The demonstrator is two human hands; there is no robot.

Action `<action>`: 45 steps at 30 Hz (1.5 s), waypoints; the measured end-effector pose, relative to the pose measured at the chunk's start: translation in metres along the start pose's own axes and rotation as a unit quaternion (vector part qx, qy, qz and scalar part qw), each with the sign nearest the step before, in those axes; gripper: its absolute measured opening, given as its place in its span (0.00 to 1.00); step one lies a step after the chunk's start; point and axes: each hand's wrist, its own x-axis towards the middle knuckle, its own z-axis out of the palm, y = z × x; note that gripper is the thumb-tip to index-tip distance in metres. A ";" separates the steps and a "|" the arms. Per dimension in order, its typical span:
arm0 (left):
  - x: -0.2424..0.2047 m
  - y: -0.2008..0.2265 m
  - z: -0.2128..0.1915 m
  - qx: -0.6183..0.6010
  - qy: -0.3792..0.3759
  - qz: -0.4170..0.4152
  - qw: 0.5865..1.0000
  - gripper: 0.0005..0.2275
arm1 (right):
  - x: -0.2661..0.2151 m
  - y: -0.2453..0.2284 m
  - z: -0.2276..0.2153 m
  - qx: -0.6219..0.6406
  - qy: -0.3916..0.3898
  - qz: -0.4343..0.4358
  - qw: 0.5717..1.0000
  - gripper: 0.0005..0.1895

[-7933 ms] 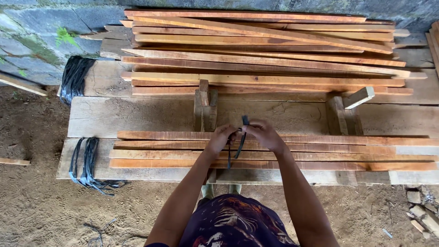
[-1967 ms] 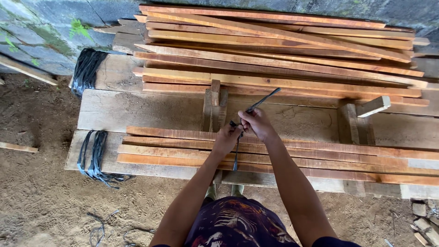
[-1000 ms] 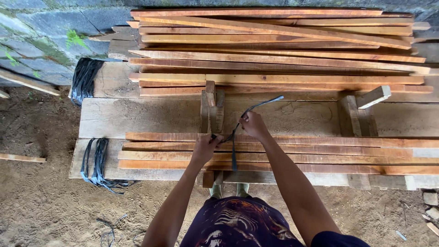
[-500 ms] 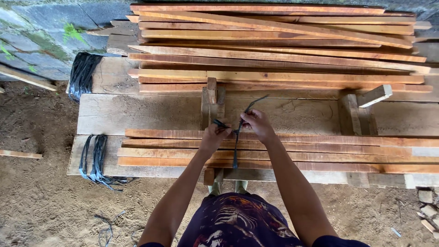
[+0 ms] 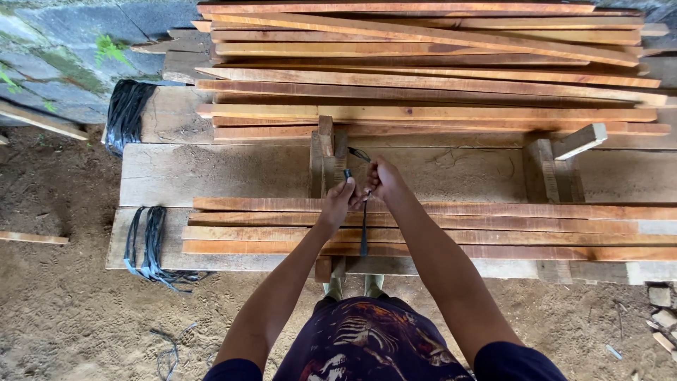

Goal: The recorder bundles thin wooden planks together using rubber straps and a hand tool to tighten them.

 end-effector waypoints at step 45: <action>0.016 -0.086 -0.019 0.176 0.075 -0.238 0.952 0.21 | 0.146 0.085 -0.001 -0.323 0.208 -0.101 0.918 0.24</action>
